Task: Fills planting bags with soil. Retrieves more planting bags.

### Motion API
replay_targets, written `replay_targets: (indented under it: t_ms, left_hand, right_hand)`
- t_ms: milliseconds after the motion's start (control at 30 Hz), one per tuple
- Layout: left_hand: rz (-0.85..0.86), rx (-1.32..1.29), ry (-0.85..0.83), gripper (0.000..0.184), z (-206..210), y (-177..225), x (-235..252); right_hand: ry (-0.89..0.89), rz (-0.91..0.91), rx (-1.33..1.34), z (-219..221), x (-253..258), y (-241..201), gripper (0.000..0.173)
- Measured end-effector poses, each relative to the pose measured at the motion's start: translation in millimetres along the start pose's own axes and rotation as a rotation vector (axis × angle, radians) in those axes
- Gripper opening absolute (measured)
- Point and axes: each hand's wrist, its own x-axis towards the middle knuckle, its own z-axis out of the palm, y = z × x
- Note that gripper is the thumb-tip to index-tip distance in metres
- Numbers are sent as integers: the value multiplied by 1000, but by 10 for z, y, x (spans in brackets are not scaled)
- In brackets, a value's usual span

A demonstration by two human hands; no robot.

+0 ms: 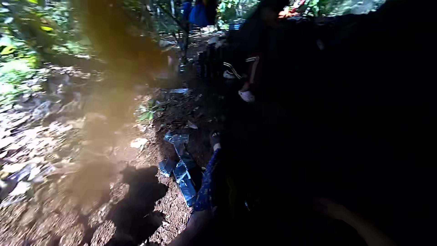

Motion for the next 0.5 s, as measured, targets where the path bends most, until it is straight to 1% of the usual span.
replay_targets:
  t_ms: [67,100,167,267,367,433,500]
  left_hand:
    - [31,182,-150,54,-334,132,7]
    - [67,255,-194,54,-476,190,84]
    - [161,317,-217,52,-652,289,395]
    - [266,326,-215,54,-711,541,967]
    - [422,292,-190,48,-641,833,1557]
    - [533,229,-204,43,-568,1030,1938]
    - [631,107,-229,38,-535,1294,2256]
  right_hand:
    - [7,65,48,-12,-218,53,43]
    - [3,104,68,-11,-310,103,43]
    - [-6,169,109,32,-449,294,43]
    - [-34,251,150,171,-604,643,44]
    - [-16,261,223,351,-589,1069,44]
    - [1,269,200,303,-496,1241,43]
    - [57,287,255,106,-362,1364,43]
